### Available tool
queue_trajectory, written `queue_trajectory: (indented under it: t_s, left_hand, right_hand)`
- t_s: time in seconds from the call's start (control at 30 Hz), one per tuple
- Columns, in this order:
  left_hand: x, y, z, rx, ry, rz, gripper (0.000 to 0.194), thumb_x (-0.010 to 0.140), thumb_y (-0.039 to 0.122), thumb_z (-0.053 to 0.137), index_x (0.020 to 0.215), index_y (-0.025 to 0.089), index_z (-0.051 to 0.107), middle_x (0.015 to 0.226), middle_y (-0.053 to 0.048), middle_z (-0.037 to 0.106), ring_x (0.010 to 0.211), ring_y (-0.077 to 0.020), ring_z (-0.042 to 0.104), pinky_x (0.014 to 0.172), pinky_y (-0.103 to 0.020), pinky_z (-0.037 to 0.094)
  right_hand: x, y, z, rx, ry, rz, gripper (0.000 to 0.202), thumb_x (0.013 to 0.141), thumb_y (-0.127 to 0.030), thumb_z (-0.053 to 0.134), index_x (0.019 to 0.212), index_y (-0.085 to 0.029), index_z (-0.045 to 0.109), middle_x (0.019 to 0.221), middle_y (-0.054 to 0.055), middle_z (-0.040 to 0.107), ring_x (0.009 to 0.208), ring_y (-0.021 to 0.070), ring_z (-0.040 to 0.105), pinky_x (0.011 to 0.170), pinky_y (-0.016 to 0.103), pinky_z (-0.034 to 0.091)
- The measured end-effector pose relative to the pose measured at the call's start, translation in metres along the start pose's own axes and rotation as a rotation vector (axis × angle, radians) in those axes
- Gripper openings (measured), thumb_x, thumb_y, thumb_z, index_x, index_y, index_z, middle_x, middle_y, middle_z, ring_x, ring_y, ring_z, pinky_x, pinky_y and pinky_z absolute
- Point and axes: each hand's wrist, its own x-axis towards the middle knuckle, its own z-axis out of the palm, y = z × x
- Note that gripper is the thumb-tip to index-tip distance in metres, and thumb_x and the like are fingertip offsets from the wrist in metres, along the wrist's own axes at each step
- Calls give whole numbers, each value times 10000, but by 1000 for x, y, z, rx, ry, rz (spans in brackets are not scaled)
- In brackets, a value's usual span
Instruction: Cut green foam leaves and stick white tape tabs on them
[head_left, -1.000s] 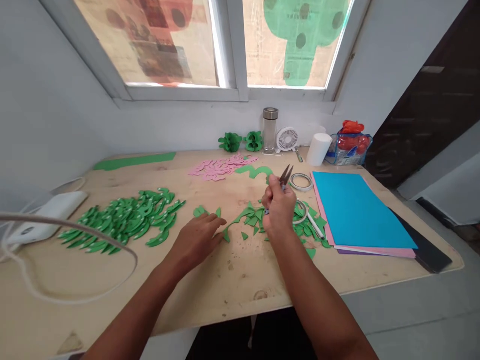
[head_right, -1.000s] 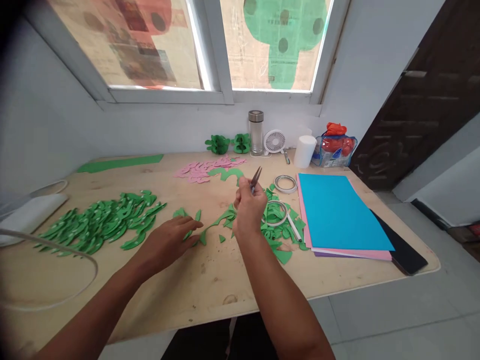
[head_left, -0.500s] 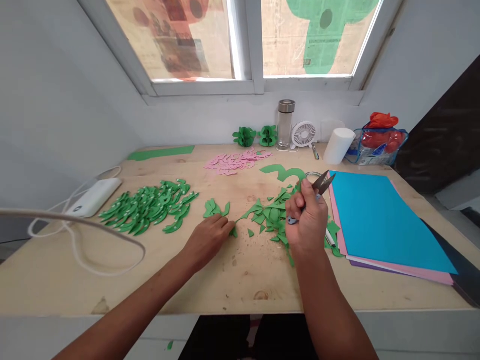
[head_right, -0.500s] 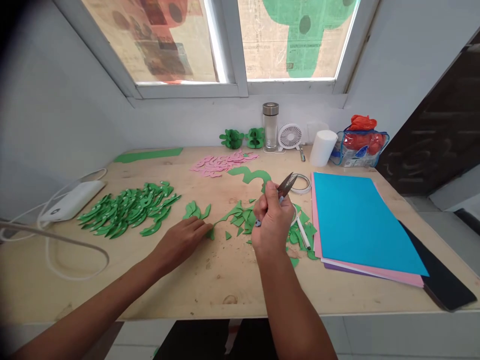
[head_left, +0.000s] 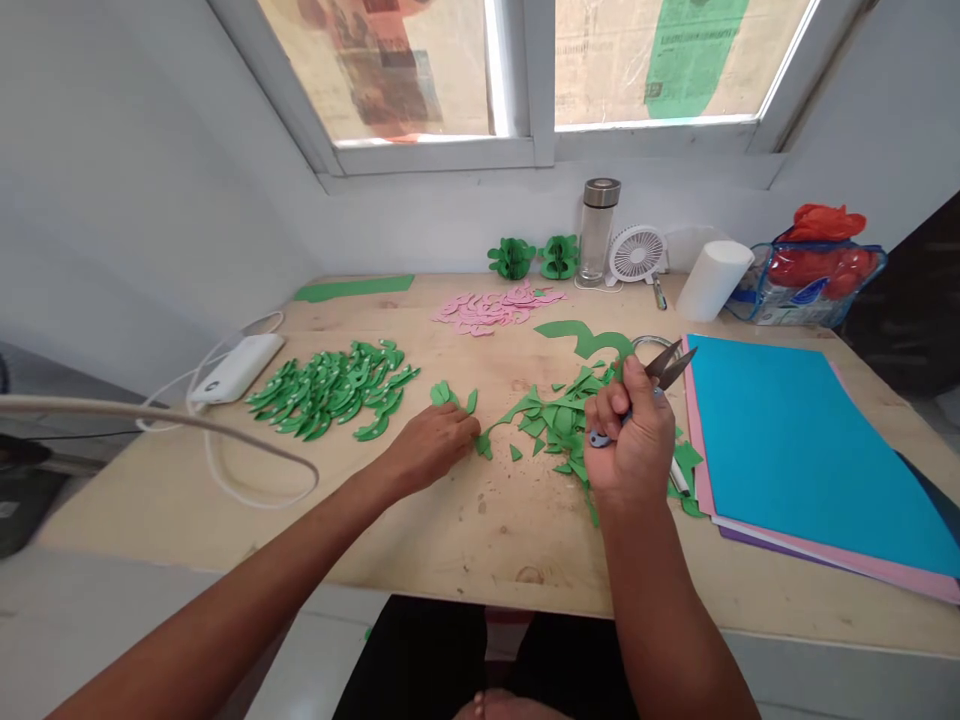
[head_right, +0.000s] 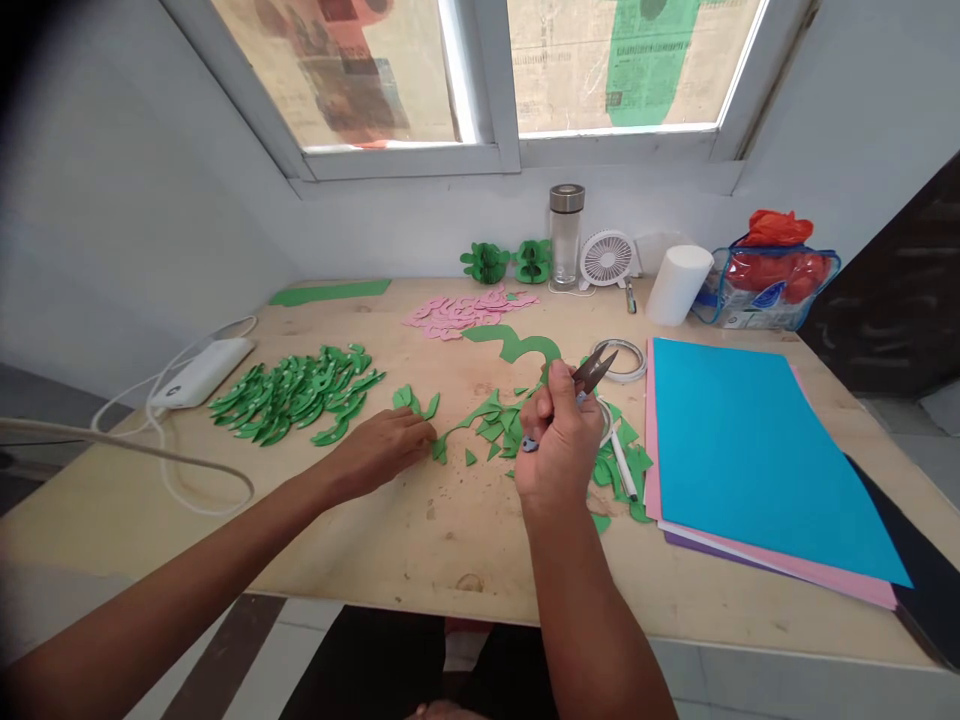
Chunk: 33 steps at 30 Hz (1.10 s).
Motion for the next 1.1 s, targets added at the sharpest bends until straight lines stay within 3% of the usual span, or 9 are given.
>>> queue_trajectory:
  t_s: [0.17, 0.43, 0.6, 0.8, 1.1]
  left_hand:
    - [15, 9, -1, -117, -18, -69, 181, 767, 79, 472, 738, 186, 616, 753, -71, 648, 824, -220, 568, 685, -293, 378]
    - [46, 24, -2, -181, -34, -30, 176, 762, 110, 444, 741, 196, 596, 775, -59, 647, 792, -205, 583, 640, -277, 373]
    - [33, 22, -10, -220, -76, -64, 261, 714, 126, 485, 946, 198, 579, 906, -55, 654, 791, -199, 598, 600, -260, 369]
    - [21, 18, -7, -266, -120, -119, 188, 641, 104, 475, 783, 201, 553, 808, -39, 627, 700, -183, 575, 551, -254, 332]
    - [22, 18, -1, -455, -56, -195, 112, 606, 111, 505, 666, 206, 505, 671, 6, 586, 639, -163, 544, 543, -240, 322]
  right_hand:
    - [0, 3, 0, -42, 22, -28, 286, 736, -305, 670, 658, -206, 413, 453, -125, 348, 344, 25, 230, 355, 207, 184]
    - [9, 6, -5, -119, 115, -101, 290, 674, -355, 694, 698, -204, 448, 448, -128, 356, 341, 25, 231, 345, 204, 164]
    - [12, 8, -10, -146, 135, -119, 327, 668, -412, 700, 703, -208, 447, 448, -128, 355, 342, 28, 238, 346, 202, 169]
    - [11, 11, -10, -126, 137, -107, 293, 663, -355, 707, 686, -200, 460, 439, -128, 365, 342, 25, 245, 346, 201, 167]
    - [12, 13, -10, -150, 137, -123, 330, 637, -387, 733, 704, -199, 470, 448, -130, 361, 345, 24, 249, 345, 193, 173]
